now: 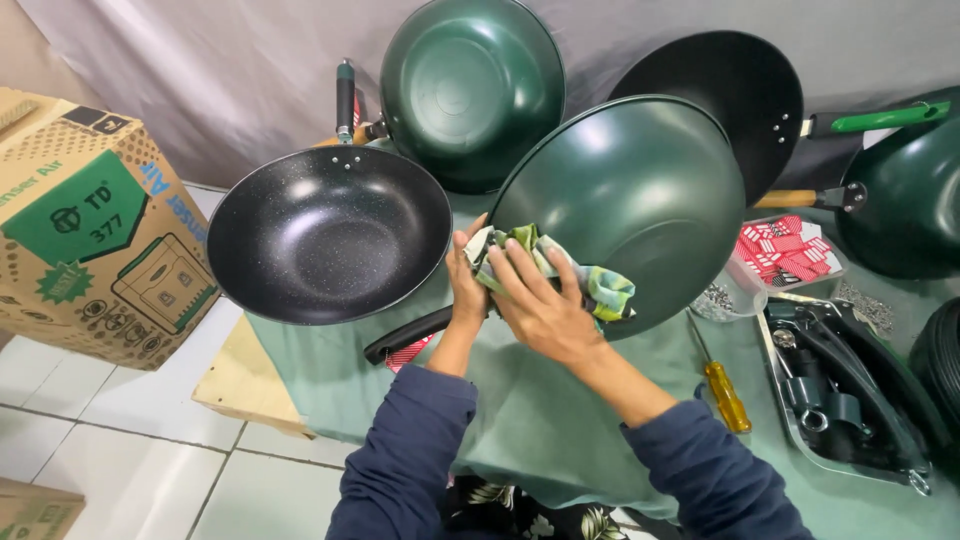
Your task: Attaching handles to woks using a screwdriver and wiping them clean with a cloth.
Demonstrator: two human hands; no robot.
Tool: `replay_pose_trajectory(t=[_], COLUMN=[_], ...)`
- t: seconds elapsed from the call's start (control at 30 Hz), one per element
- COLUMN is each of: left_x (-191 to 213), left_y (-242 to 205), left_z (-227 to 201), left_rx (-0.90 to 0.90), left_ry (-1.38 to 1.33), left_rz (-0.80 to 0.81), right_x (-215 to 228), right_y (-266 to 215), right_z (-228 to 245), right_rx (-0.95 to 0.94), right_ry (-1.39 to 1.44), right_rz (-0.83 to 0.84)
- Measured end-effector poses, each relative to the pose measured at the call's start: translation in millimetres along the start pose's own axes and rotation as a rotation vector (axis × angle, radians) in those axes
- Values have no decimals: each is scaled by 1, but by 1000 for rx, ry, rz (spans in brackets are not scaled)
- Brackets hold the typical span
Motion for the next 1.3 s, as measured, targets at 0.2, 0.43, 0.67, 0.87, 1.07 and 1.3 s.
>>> replay_pose_trajectory(t=[0.2, 0.43, 0.67, 0.87, 1.07, 1.3], left_x=[-17, -15, -17, -12, -10, 3], left_y=[-2, -1, -2, 5, 10, 22], left_z=[-26, -33, -33, -11, -3, 27], left_rx=[-15, 94, 129, 210, 238, 69], left_ry=[-7, 58, 27, -18, 2, -73], left_rz=[25, 32, 14, -59, -95, -35], right_x=[-9, -27, -13, -27, -19, -19], right_y=[38, 65, 76, 61, 16, -123], right_z=[-52, -165, -94, -131, -213, -248], right_rx=[-41, -564, -158, -225, -808, -1220], right_ry=[60, 102, -66, 17, 255, 323], right_rz=[-2, 359, 206, 261, 226, -98])
Point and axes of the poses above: each hand's wrist, its own y-axis towards the middle knuckle, its own x-axis out of the back of the hand, z = x × y, the point moved 2 cm from there along y, towards the middle knuckle, and after that the axes turned 9 degrees about -z, right-handed, at the moved point
